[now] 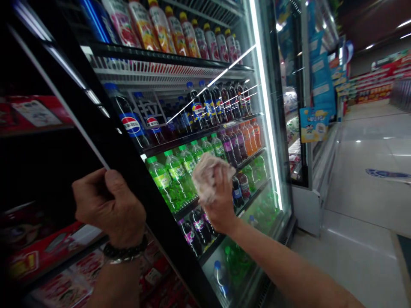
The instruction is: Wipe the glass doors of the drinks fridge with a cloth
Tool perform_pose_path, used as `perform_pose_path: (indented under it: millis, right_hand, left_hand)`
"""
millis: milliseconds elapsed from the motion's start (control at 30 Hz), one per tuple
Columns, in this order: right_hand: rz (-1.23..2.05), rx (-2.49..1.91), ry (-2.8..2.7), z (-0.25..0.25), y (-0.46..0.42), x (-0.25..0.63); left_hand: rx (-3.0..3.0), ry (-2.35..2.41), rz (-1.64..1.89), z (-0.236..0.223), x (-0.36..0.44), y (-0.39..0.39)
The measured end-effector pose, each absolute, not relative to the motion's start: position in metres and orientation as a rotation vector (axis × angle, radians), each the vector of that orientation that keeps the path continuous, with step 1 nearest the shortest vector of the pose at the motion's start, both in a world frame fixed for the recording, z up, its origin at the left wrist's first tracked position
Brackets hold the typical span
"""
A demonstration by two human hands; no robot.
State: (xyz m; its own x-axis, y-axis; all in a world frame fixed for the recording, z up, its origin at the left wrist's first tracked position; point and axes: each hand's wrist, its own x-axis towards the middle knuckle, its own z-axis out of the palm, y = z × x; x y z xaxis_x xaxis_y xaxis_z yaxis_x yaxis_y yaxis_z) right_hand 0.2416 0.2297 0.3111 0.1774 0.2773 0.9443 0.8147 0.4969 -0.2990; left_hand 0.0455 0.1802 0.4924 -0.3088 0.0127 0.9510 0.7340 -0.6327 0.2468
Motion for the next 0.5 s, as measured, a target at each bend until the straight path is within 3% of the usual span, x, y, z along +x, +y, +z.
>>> perform_pose_path:
  millis: [100,200,500]
  right_hand:
    - [-0.847,-0.727,-1.792,0.296,0.187,0.194]
    - [-0.980,-0.536,-1.897,0.293,0.190,0.208]
    - [-0.206,-1.287,-0.911,0.328,0.327,0.429]
  left_hand:
    - [-1.562,-0.973,-1.965,0.490,0.040,0.175]
    - [-1.662,-0.966,-1.943,0.488,0.034,0.172]
    - [-1.531,-0.931,-1.990,0.483,0.041,0.181]
